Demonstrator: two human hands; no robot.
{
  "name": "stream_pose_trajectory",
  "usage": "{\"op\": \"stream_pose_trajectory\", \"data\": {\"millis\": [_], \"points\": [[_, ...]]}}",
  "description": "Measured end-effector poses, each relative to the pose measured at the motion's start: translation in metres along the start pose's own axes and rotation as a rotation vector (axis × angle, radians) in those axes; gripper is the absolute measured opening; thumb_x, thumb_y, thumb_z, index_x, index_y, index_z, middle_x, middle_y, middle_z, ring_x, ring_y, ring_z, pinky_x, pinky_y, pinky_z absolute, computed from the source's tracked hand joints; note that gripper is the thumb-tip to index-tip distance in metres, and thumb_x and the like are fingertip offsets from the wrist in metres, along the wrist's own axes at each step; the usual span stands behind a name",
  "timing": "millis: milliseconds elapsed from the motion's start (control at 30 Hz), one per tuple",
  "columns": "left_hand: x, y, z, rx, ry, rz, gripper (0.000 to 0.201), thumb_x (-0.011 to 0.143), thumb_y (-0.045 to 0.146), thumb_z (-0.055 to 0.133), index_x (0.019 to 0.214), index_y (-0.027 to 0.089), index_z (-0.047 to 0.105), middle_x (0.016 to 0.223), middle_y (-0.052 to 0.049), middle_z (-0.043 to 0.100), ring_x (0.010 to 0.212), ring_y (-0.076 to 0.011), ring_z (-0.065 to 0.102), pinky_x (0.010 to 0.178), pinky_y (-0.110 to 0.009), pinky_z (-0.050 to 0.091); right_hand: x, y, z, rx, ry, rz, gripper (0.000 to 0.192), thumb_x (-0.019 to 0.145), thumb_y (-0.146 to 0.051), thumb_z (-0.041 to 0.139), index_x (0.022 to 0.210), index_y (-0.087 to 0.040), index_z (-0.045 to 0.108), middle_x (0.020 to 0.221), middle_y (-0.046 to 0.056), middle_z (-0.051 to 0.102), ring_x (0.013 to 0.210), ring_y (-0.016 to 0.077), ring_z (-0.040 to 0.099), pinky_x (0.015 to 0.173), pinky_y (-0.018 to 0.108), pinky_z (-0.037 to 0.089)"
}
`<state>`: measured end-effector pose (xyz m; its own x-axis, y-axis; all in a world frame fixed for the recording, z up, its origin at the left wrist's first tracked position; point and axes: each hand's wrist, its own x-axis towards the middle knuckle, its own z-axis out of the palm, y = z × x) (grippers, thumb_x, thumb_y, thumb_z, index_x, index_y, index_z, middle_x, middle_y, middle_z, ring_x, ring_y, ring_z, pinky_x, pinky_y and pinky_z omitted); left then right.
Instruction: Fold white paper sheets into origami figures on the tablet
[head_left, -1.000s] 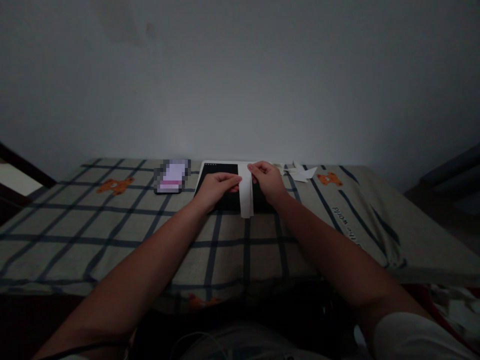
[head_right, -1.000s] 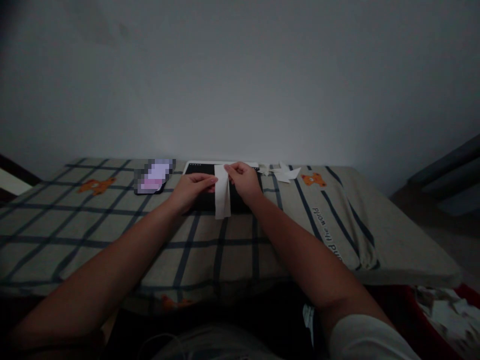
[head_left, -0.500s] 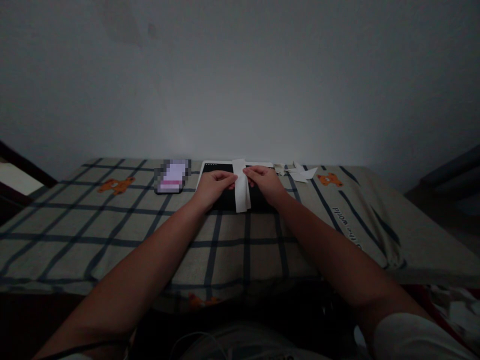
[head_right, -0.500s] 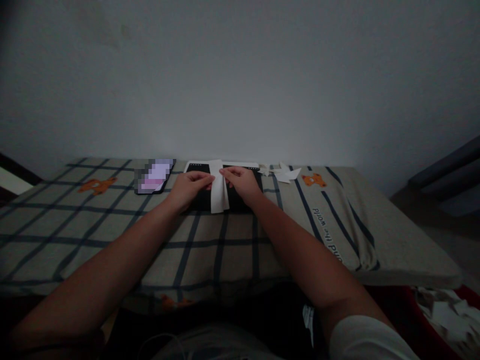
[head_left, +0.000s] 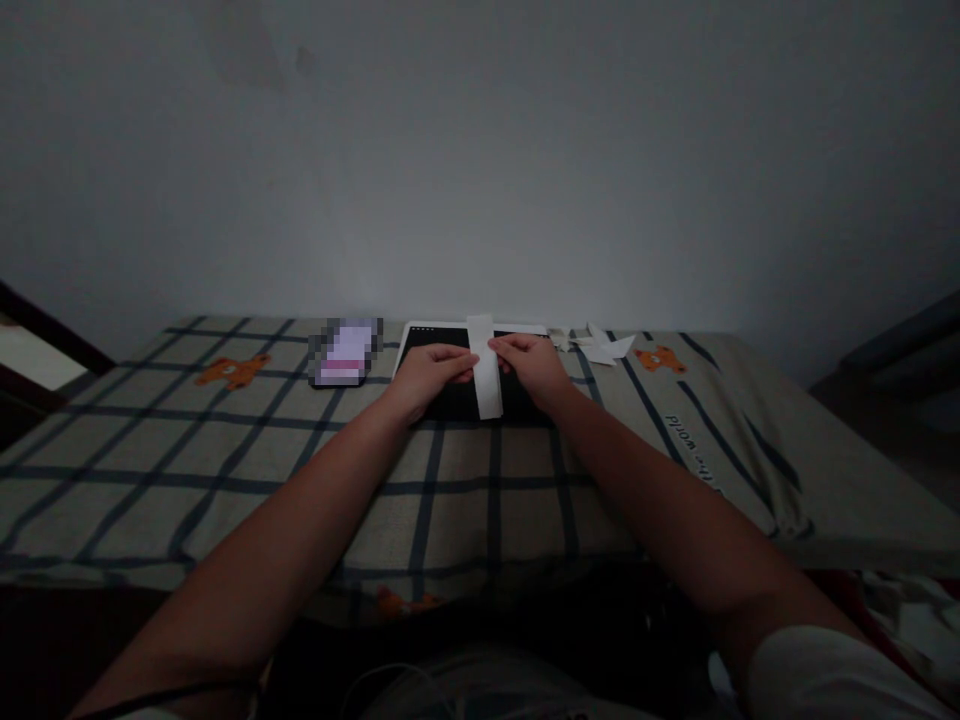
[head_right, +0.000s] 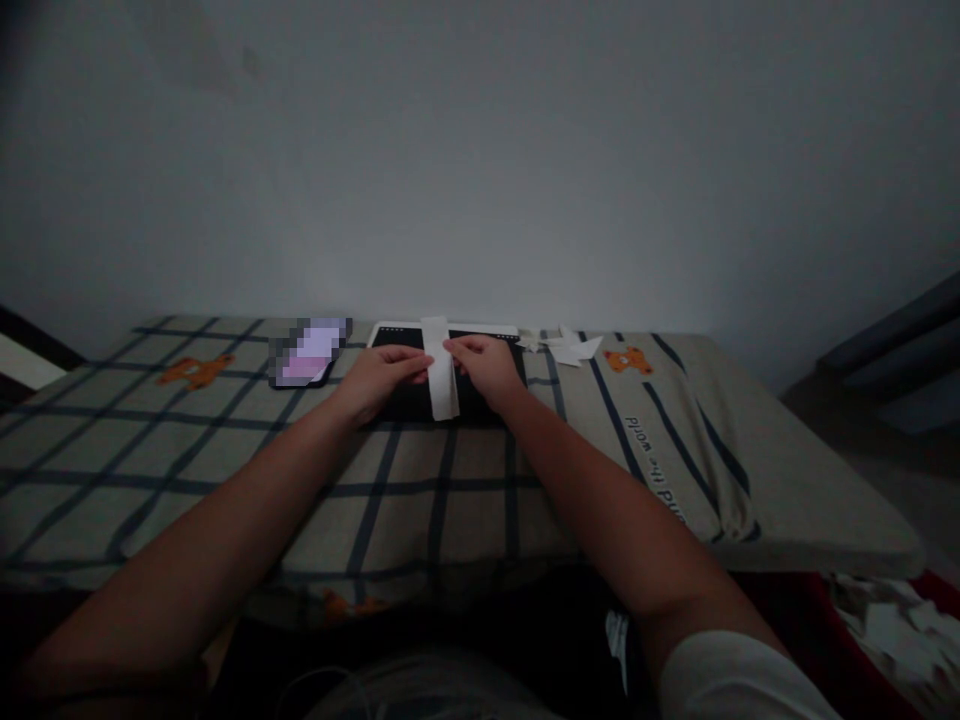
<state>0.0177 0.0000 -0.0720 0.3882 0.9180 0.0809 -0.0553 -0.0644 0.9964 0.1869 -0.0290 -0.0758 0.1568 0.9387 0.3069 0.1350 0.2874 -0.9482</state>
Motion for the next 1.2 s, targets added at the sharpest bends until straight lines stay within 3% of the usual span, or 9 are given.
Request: {"op": "stream_pose_trajectory", "data": {"millis": [300, 467, 667, 867, 1200], "points": [[0.0014, 0.0004, -0.0026, 0.093, 0.082, 0.053, 0.031, 0.062, 0.038, 0.075, 0.081, 0.014, 0.071, 0.073, -0.004, 0.069, 0.063, -0.0121, 0.059, 0.067, -0.026, 0.047, -0.0007, 0.0013, -0.0010, -0.015, -0.094, 0.075, 0.030, 0.069, -0.044, 0.065, 0.076, -0.015, 0.069, 0.066, 0.001, 0.061, 0.055, 0.0088, 0.046, 0.053, 0.024, 0.036], [0.0010, 0.0002, -0.0015, 0.012, 0.039, 0.013, 0.032, 0.061, 0.036, 0.076, 0.083, 0.014, 0.071, 0.076, -0.004, 0.070, 0.066, -0.0119, 0.060, 0.072, -0.027, 0.049, -0.0012, -0.0009, -0.0008, -0.052, -0.047, 0.067, 0.028, 0.070, -0.042, 0.064, 0.074, -0.014, 0.068, 0.060, -0.001, 0.057, 0.053, 0.0078, 0.044, 0.053, 0.023, 0.035], [-0.0013, 0.0021, -0.0003, 0.084, 0.025, -0.028, 0.028, 0.059, 0.035, 0.077, 0.076, 0.014, 0.071, 0.076, -0.005, 0.070, 0.065, -0.0121, 0.060, 0.070, -0.027, 0.049, 0.0005, 0.0030, -0.0007, -0.027, -0.020, 0.061, 0.028, 0.070, -0.041, 0.065, 0.072, -0.013, 0.068, 0.058, -0.001, 0.056, 0.052, 0.0078, 0.045, 0.053, 0.024, 0.035], [0.0020, 0.0002, -0.0028, 0.077, 0.082, 0.020, 0.029, 0.060, 0.035, 0.077, 0.078, 0.014, 0.071, 0.072, -0.004, 0.069, 0.064, -0.0123, 0.059, 0.070, -0.028, 0.050, 0.0015, 0.0080, -0.0008, 0.005, -0.105, 0.103, 0.029, 0.069, -0.043, 0.066, 0.077, -0.015, 0.069, 0.067, 0.002, 0.062, 0.057, 0.0090, 0.049, 0.054, 0.024, 0.038], [0.0015, -0.0024, -0.0029, 0.066, -0.018, -0.065, 0.031, 0.059, 0.037, 0.078, 0.079, 0.013, 0.071, 0.079, -0.007, 0.070, 0.067, -0.0128, 0.061, 0.071, -0.027, 0.051, 0.0019, 0.0066, -0.0020, -0.030, -0.049, 0.085, 0.029, 0.068, -0.043, 0.066, 0.070, -0.015, 0.067, 0.059, -0.001, 0.058, 0.052, 0.0081, 0.046, 0.051, 0.023, 0.036]]}}
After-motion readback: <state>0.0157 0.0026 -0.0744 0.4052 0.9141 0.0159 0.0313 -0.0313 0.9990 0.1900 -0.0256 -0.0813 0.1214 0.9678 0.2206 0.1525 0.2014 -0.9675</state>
